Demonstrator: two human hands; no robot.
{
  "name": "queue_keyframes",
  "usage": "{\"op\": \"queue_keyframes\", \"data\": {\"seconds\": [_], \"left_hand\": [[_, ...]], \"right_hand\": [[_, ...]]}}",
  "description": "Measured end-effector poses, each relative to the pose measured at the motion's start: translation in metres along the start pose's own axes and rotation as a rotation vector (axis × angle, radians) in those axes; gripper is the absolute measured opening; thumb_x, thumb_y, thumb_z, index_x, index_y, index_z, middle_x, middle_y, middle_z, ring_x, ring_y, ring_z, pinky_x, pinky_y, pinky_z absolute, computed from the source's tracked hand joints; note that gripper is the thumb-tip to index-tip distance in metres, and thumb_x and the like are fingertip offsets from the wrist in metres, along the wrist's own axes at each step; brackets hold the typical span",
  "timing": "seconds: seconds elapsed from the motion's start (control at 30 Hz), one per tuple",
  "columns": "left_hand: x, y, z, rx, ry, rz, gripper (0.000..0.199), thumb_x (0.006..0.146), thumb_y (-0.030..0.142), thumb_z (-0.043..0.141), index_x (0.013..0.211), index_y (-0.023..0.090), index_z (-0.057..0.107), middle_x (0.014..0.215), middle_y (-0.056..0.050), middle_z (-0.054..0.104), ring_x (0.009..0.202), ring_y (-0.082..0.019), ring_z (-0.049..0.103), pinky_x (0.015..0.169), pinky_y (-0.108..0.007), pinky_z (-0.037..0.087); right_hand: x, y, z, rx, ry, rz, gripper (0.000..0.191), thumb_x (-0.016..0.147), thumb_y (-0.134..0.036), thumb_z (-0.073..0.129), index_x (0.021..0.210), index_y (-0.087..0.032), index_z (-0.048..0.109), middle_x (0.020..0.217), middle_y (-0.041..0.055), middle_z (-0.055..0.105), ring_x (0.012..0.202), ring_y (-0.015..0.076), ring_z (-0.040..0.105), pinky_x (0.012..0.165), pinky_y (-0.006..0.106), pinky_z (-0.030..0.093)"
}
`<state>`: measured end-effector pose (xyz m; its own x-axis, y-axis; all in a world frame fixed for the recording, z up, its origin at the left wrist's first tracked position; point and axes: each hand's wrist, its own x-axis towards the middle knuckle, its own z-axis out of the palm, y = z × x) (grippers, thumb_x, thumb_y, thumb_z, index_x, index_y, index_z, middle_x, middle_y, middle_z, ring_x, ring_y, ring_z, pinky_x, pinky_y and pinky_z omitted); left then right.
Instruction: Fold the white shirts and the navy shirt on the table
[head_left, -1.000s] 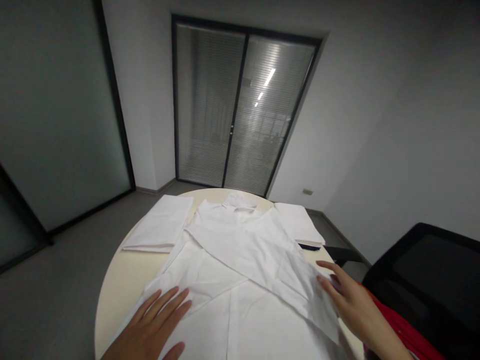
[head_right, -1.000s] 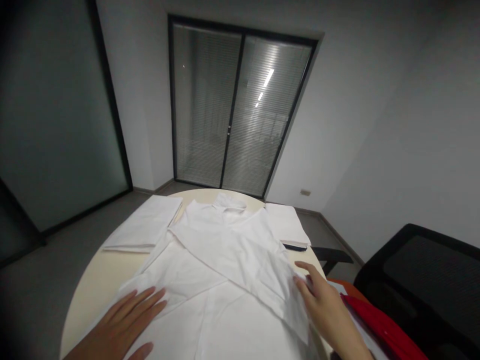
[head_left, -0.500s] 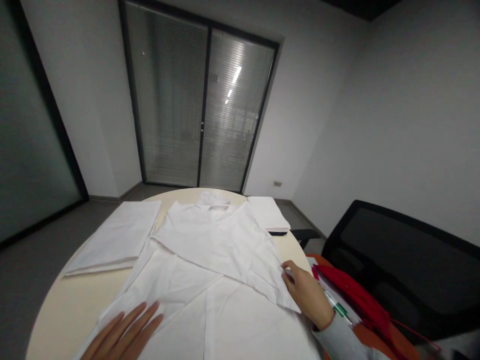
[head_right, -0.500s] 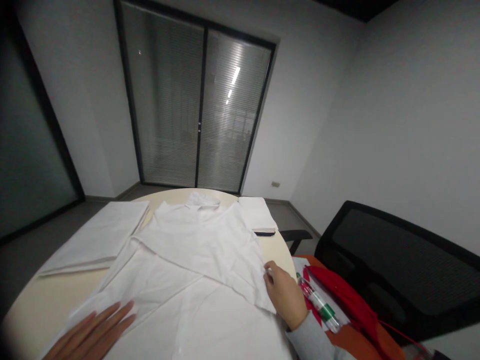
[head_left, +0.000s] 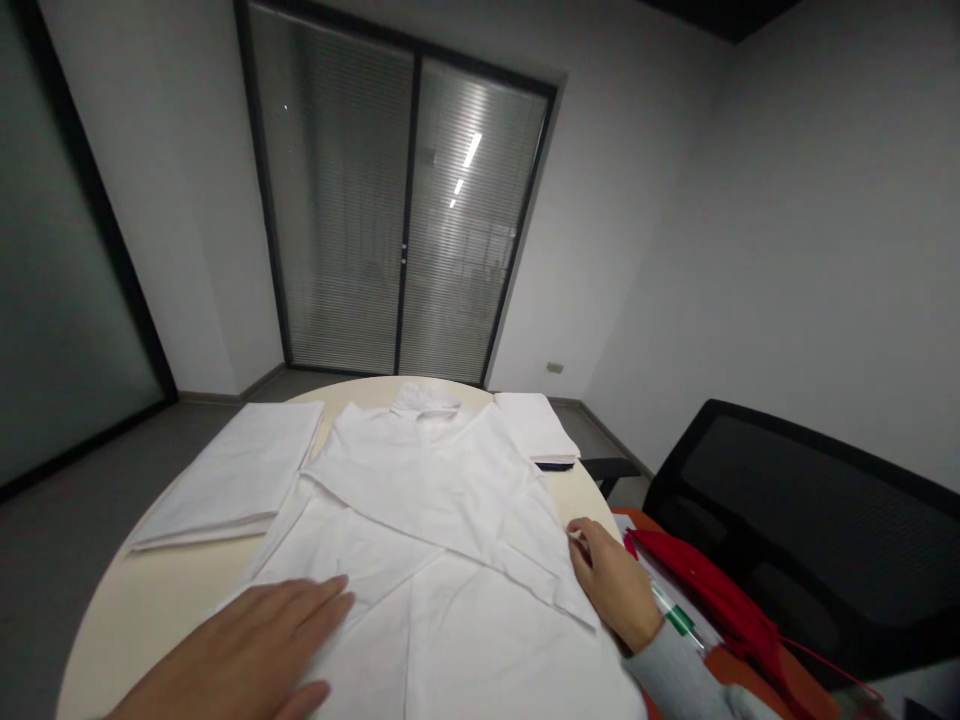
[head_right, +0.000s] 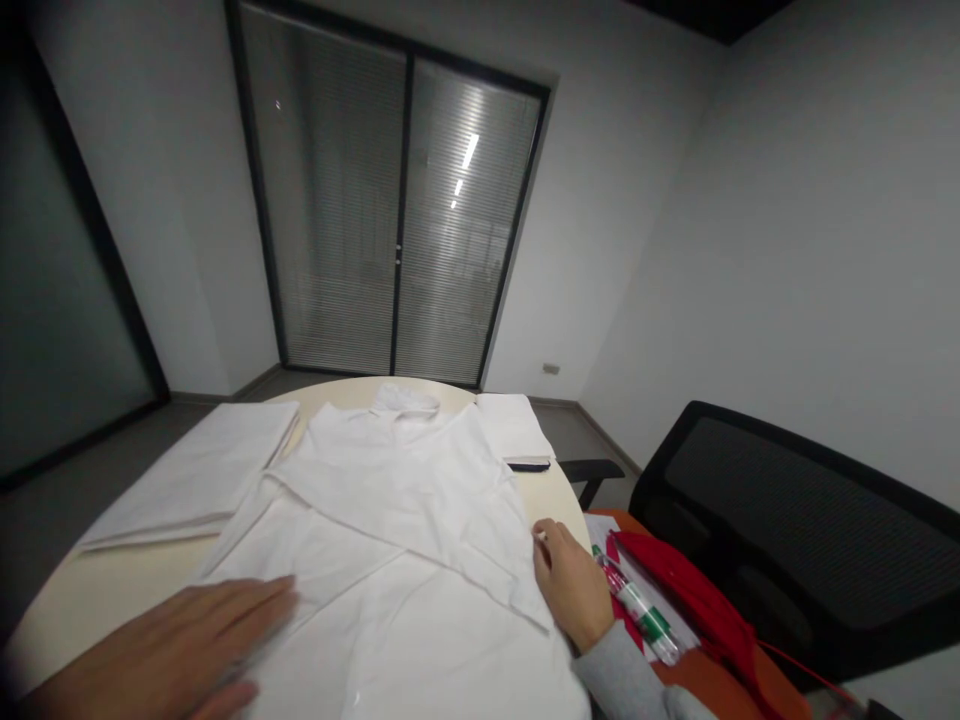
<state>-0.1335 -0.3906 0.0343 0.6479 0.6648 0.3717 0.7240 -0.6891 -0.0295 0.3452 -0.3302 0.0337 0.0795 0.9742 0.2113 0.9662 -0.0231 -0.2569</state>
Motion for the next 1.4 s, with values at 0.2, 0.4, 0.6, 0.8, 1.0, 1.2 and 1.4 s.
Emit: {"op": "queue_keyframes", "data": {"seconds": [0.2,0.4,0.6,0.8,1.0,1.2,1.4], "left_hand": [[0.137,0.048,-0.015,0.005,-0.276,-0.048,0.035,0.094,0.02,0.058,0.129,0.023,0.062,0.124,-0.011,0.068,0.113,-0.028,0.062,0.094,-0.043,0.053],[0.168,0.039,0.026,-0.009,-0.273,-0.093,0.025,0.098,0.013,0.047,0.108,0.024,0.067,0.112,-0.008,0.068,0.106,-0.025,0.063,0.071,-0.033,0.055],[0.164,0.029,0.005,-0.189,-0.187,-0.107,0.023,0.104,0.025,0.049,0.098,0.023,0.072,0.11,-0.004,0.069,0.106,-0.021,0.062,0.078,-0.031,0.054],[0.161,0.014,-0.003,-0.339,-0.182,-0.03,0.019,0.101,0.027,0.056,0.099,0.025,0.074,0.107,-0.002,0.07,0.107,-0.02,0.062,0.089,-0.031,0.049],[0.147,0.016,0.014,-0.325,-0.32,0.069,0.023,0.095,0.041,0.069,0.114,0.027,0.067,0.118,-0.003,0.068,0.112,-0.024,0.06,0.094,-0.036,0.047],[0.166,-0.025,0.011,-0.166,-0.314,-0.046,0.037,0.106,0.047,0.046,0.127,0.024,0.064,0.133,-0.01,0.066,0.122,-0.029,0.058,0.1,-0.045,0.045],[0.206,-0.115,0.045,-0.056,-0.405,-0.383,0.07,0.105,0.054,0.038,0.162,0.014,0.035,0.17,-0.018,0.027,0.156,-0.042,0.025,0.119,-0.058,0.028]], "right_hand": [[0.008,0.004,-0.005,0.19,-0.06,0.041,0.035,0.092,-0.041,0.047,0.12,-0.022,0.057,0.094,0.0047,0.074,0.085,0.0237,0.069,0.08,0.033,0.046],[0.011,0.004,-0.006,0.198,-0.026,0.048,0.036,0.088,-0.036,0.046,0.117,-0.021,0.062,0.091,0.005,0.075,0.086,0.0234,0.07,0.081,0.032,0.046],[0.013,0.004,-0.021,0.372,-0.01,0.092,0.045,0.079,-0.042,0.051,0.114,-0.02,0.066,0.087,0.0038,0.072,0.077,0.0219,0.066,0.074,0.033,0.048],[0.002,0.001,-0.021,0.422,-0.21,0.111,0.042,0.077,-0.033,0.054,0.116,-0.02,0.065,0.091,0.0034,0.071,0.074,0.0195,0.066,0.067,0.03,0.047],[-0.008,0.007,-0.017,0.233,-0.222,0.062,0.034,0.081,-0.029,0.055,0.113,-0.021,0.063,0.084,0.0015,0.071,0.078,0.0206,0.066,0.076,0.032,0.045],[0.025,0.003,-0.014,0.275,-0.116,0.019,0.052,0.091,-0.058,0.05,0.12,-0.017,0.064,0.107,0.0107,0.071,0.092,0.024,0.068,0.087,0.035,0.049],[0.07,-0.012,0.018,0.311,0.019,0.133,0.06,0.095,-0.058,0.043,0.128,-0.01,0.06,0.106,0.0141,0.072,0.094,0.0249,0.069,0.086,0.035,0.048]]}}
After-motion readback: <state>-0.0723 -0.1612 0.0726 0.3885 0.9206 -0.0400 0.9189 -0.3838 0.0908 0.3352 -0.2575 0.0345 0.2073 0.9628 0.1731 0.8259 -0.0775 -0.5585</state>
